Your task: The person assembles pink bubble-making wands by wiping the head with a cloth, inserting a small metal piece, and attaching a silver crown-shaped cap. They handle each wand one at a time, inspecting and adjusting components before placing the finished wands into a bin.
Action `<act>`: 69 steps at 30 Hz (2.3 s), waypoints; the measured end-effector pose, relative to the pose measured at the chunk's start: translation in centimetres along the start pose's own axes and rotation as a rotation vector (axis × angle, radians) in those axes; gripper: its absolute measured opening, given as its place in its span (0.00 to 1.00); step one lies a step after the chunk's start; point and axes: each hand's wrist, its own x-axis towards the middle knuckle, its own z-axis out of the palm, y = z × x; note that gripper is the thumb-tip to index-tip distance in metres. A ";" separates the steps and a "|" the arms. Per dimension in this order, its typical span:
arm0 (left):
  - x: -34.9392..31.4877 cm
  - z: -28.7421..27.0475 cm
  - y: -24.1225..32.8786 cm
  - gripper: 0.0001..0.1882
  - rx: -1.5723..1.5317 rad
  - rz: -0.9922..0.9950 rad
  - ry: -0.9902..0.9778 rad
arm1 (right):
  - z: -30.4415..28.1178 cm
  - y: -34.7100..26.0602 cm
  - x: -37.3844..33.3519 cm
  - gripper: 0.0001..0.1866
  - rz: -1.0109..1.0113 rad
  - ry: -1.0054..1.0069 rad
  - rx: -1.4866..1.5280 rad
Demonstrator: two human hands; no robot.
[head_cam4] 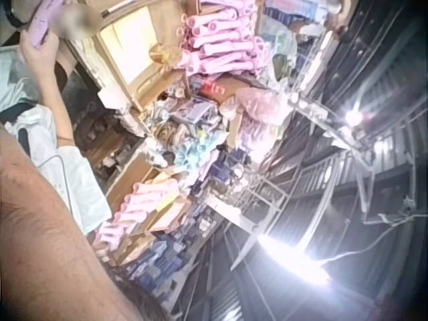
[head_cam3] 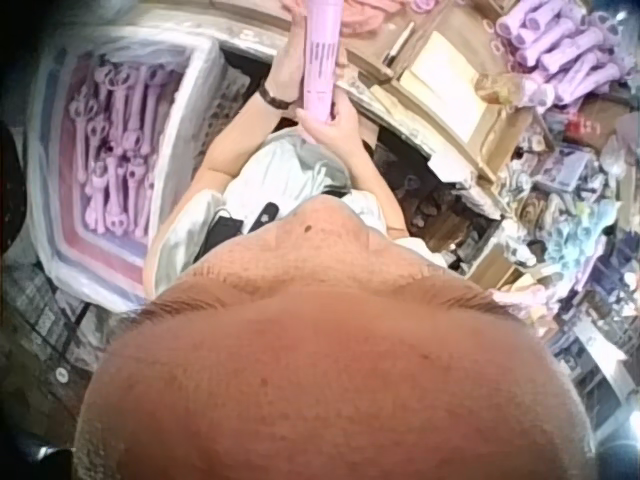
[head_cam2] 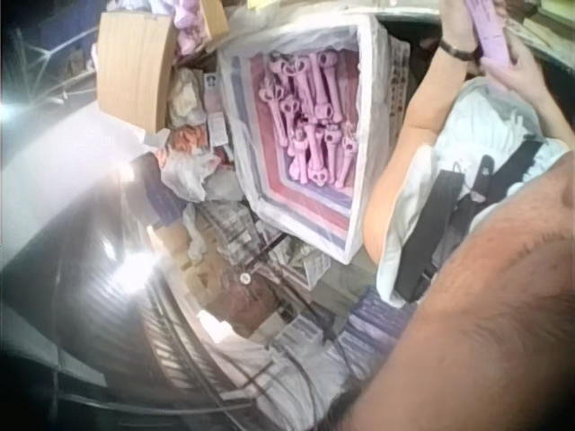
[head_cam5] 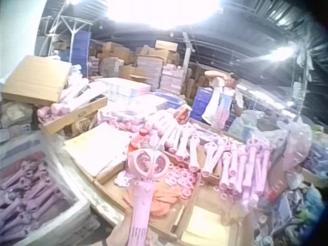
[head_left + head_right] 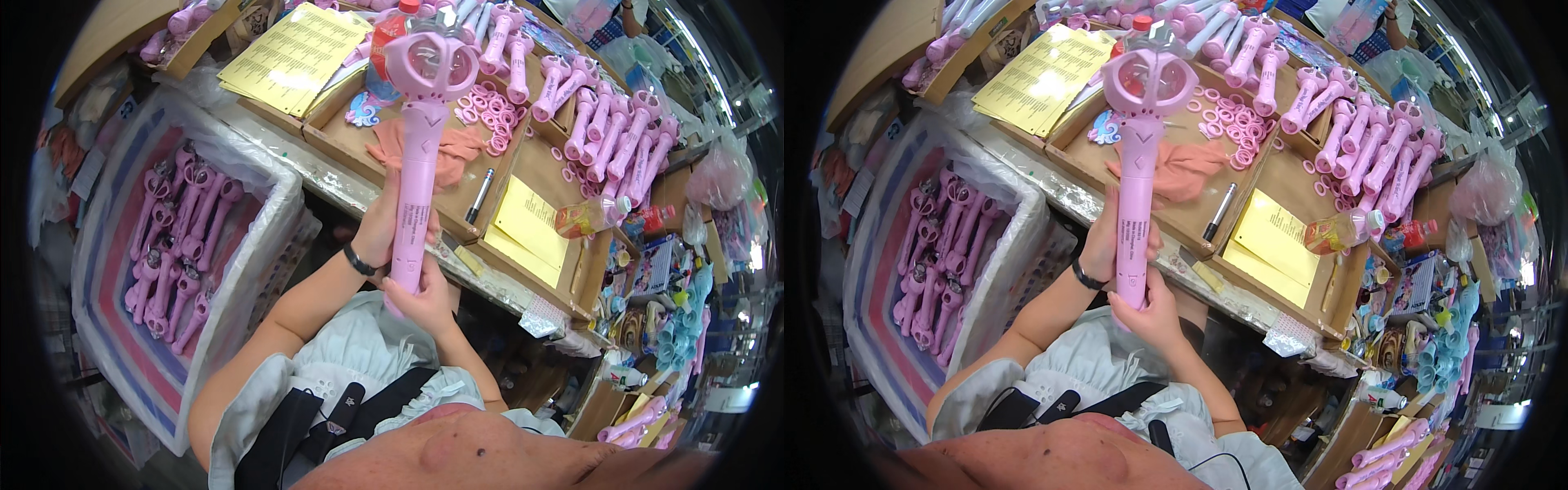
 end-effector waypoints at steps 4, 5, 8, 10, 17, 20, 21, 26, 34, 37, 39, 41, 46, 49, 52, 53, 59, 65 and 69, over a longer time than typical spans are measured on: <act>-1.2 -0.3 -1.0 0.31 0.049 0.172 0.039 | 0.2 1.2 0.3 0.26 -0.066 0.170 -0.424; -1.4 -0.5 -1.0 0.25 0.039 0.218 0.018 | 0.3 1.4 0.3 0.26 -0.070 0.181 -0.431; -1.7 -0.7 -1.1 0.20 0.297 0.253 0.072 | 0.6 2.0 0.4 0.27 -0.057 0.180 -0.450; -1.8 -0.8 -1.3 0.17 0.272 0.259 0.120 | 0.8 2.3 0.4 0.28 -0.037 0.177 -0.484; -1.6 -1.6 -1.5 0.26 -0.005 0.147 0.146 | 1.0 2.9 -0.2 0.29 -0.073 0.178 -0.566; -1.7 -1.9 -2.0 0.34 0.059 0.180 0.105 | 1.0 3.3 -0.4 0.30 -0.093 0.190 -0.584; -1.8 -2.0 -2.2 0.34 0.048 0.201 0.105 | 1.0 3.4 -0.5 0.30 -0.094 0.197 -0.598; -2.3 -2.1 -2.8 0.39 0.088 0.227 0.070 | 0.5 4.1 -0.6 0.30 -0.128 0.173 -0.552; -1.6 -2.1 0.5 0.21 0.047 0.306 0.073 | -0.6 7.4 -2.4 0.29 -0.021 -0.064 -0.241; -1.8 -2.0 0.8 0.18 0.040 0.290 0.108 | -0.5 8.2 -2.8 0.28 0.001 -0.106 -0.210; -1.9 -2.0 0.9 0.20 0.069 0.310 0.103 | -0.3 8.0 -2.8 0.29 -0.011 -0.108 -0.240; -1.8 -2.4 1.4 0.26 0.055 0.354 0.094 | -0.3 7.1 -2.8 0.29 -0.012 -0.131 -0.295; -0.7 -5.4 5.1 0.48 -0.139 0.502 0.131 | -1.7 1.9 -0.2 0.25 -0.051 -0.513 -0.820; -1.1 -6.9 6.5 0.48 -0.181 0.542 0.130 | -3.0 -1.9 5.7 0.11 -0.432 -0.300 -0.754; -2.2 -7.3 6.6 0.48 -0.045 0.568 0.217 | -3.7 -3.9 15.5 0.08 -0.638 -0.035 -1.055; -2.4 -7.4 6.5 0.47 -0.045 0.563 0.204 | -3.6 -3.9 19.6 0.07 -0.735 0.031 -1.177; -2.8 -8.0 7.4 0.44 -0.103 0.482 0.156 | -4.7 1.4 31.9 0.09 -0.546 -0.041 -1.813; -1.8 -9.0 7.3 0.43 -0.117 0.452 0.152 | -1.2 -3.5 27.1 0.21 -0.808 0.069 -1.106; -1.2 -8.1 6.3 0.43 -0.111 0.409 0.129 | 1.6 -6.6 15.7 0.17 -0.697 -0.105 -0.125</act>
